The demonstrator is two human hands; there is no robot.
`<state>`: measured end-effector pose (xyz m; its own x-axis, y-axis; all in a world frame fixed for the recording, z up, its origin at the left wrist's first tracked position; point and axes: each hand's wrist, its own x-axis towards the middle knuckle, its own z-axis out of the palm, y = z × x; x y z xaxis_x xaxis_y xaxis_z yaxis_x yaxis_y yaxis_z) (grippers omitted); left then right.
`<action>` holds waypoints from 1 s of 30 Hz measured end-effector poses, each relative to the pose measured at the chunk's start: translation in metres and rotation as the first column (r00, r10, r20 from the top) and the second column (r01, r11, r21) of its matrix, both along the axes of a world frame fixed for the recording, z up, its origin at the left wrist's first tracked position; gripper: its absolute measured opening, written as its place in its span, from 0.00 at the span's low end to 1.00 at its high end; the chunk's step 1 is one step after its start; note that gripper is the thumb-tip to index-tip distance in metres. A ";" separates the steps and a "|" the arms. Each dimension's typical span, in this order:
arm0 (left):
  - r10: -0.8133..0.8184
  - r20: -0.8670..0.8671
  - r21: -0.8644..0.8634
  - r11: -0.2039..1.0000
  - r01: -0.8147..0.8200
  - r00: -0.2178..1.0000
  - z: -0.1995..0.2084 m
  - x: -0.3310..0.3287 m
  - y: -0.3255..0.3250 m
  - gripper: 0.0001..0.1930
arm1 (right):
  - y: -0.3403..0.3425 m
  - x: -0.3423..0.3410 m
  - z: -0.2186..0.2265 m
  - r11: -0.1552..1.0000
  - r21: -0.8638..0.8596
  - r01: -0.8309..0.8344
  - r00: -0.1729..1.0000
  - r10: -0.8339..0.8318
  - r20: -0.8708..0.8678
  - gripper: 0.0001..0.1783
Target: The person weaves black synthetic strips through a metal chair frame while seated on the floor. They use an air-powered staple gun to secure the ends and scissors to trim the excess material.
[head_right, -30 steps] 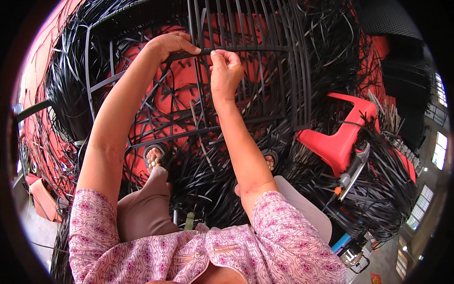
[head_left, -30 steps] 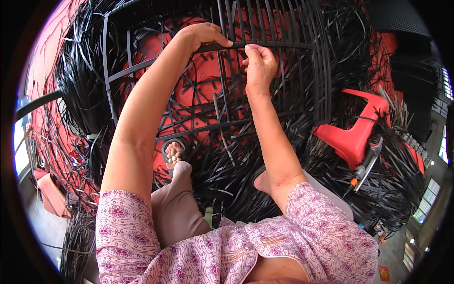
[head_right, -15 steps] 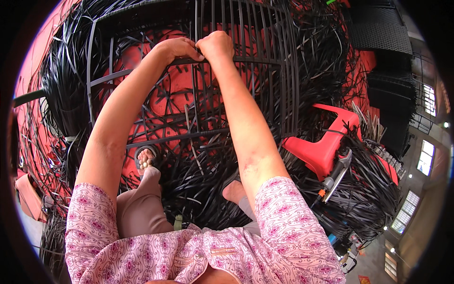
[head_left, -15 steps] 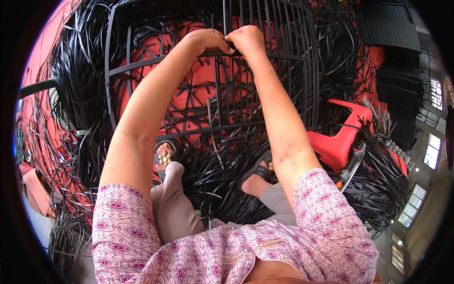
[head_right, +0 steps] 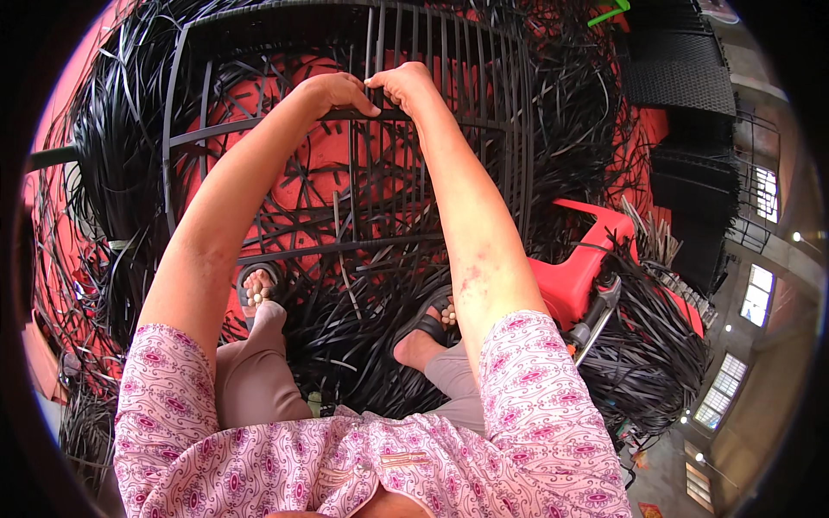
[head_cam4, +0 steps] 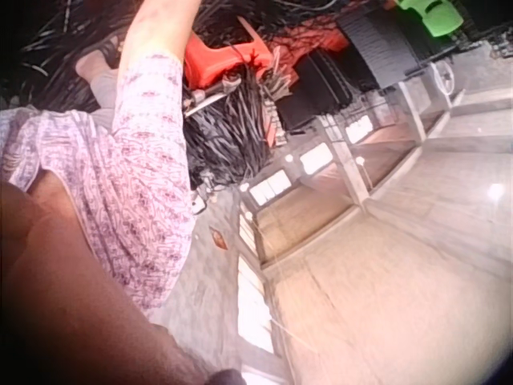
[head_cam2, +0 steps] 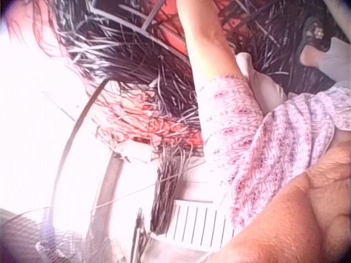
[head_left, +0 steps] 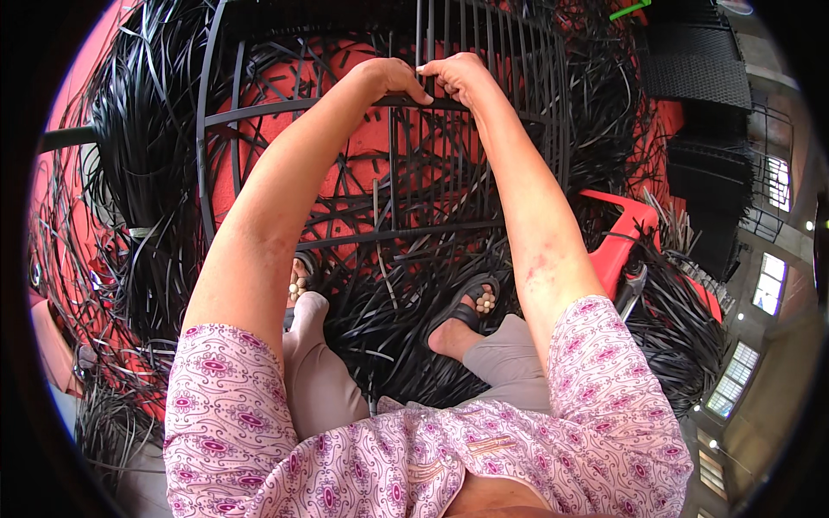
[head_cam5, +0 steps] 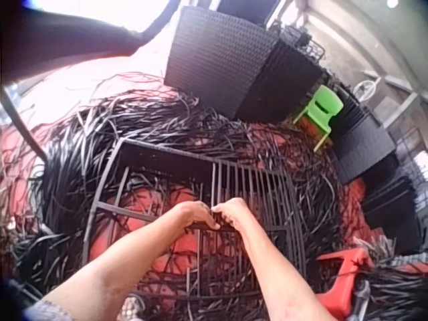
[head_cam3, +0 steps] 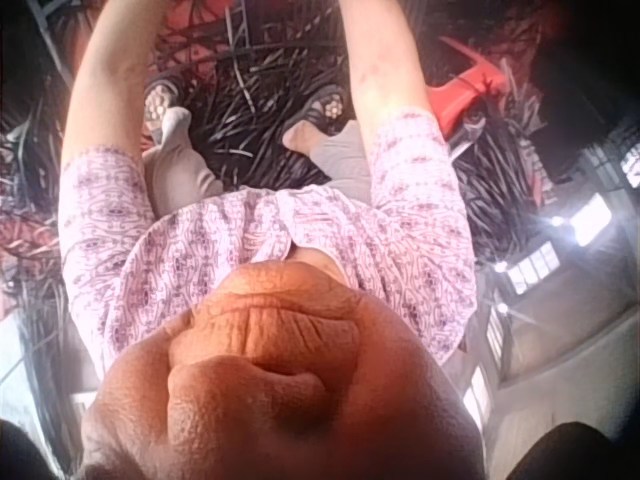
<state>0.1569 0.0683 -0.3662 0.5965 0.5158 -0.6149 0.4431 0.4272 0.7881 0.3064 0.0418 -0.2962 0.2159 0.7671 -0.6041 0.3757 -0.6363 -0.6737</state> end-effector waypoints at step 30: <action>-0.010 -0.060 0.119 0.993 0.017 0.998 -0.014 0.009 0.006 0.13 | 0.016 -0.040 0.024 0.821 -0.159 -0.549 0.465 0.458 0.757 0.16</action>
